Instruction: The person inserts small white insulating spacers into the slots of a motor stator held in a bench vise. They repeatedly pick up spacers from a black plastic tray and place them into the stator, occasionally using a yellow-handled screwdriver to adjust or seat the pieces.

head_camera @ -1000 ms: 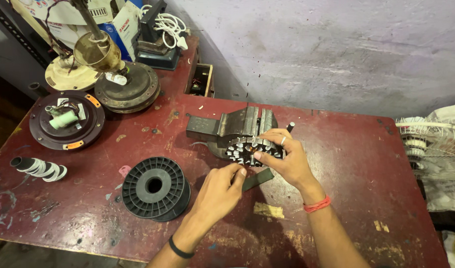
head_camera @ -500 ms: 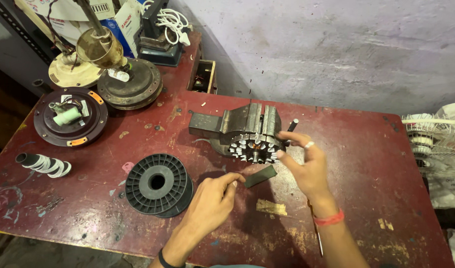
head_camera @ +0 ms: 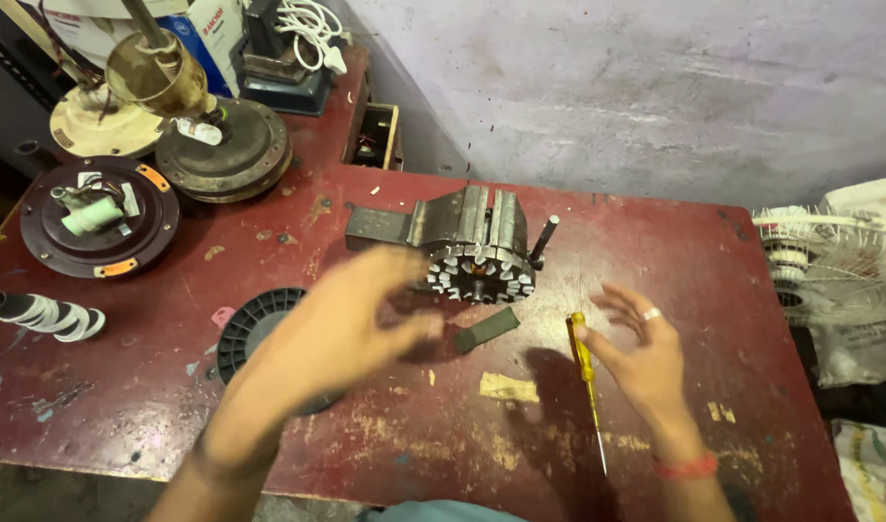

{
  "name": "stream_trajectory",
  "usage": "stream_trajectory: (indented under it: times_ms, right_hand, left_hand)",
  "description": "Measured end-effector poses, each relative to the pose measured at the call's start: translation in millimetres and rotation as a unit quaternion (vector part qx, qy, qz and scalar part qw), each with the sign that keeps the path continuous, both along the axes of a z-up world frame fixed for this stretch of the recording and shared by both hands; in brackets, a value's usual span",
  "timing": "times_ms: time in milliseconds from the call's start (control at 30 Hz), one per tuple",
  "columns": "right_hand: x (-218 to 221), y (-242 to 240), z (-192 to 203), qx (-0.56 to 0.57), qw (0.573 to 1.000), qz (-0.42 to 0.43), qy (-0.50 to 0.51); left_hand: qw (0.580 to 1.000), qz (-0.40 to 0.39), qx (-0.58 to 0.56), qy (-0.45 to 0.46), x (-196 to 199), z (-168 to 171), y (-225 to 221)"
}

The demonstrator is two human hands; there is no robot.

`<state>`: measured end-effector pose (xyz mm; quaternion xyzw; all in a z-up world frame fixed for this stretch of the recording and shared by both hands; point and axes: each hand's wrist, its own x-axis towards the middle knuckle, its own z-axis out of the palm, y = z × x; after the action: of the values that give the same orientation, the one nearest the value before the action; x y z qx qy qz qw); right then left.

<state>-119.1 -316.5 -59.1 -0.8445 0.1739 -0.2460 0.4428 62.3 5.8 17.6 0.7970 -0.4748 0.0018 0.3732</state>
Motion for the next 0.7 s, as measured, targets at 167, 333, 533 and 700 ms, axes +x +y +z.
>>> stream_trajectory:
  times_ms: [167, 333, 533, 700]
  right_hand:
    - [61, 34, 20, 0.054, 0.984, 0.130, -0.113]
    - [98, 64, 26, 0.125, 0.971, 0.178, -0.096]
    - [102, 73, 21, 0.112, 0.974, 0.153, -0.123]
    - [102, 77, 9, 0.110, 0.980, 0.110, -0.124]
  left_hand:
    - [0.963, -0.067, -0.163, 0.205, 37, -20, -62]
    - [0.927, -0.096, -0.194, 0.307, 42, -59, -82]
    - [0.917, -0.093, -0.214, 0.324, 44, -72, -83]
    - [0.929, -0.084, -0.209, 0.294, 42, -66, -85]
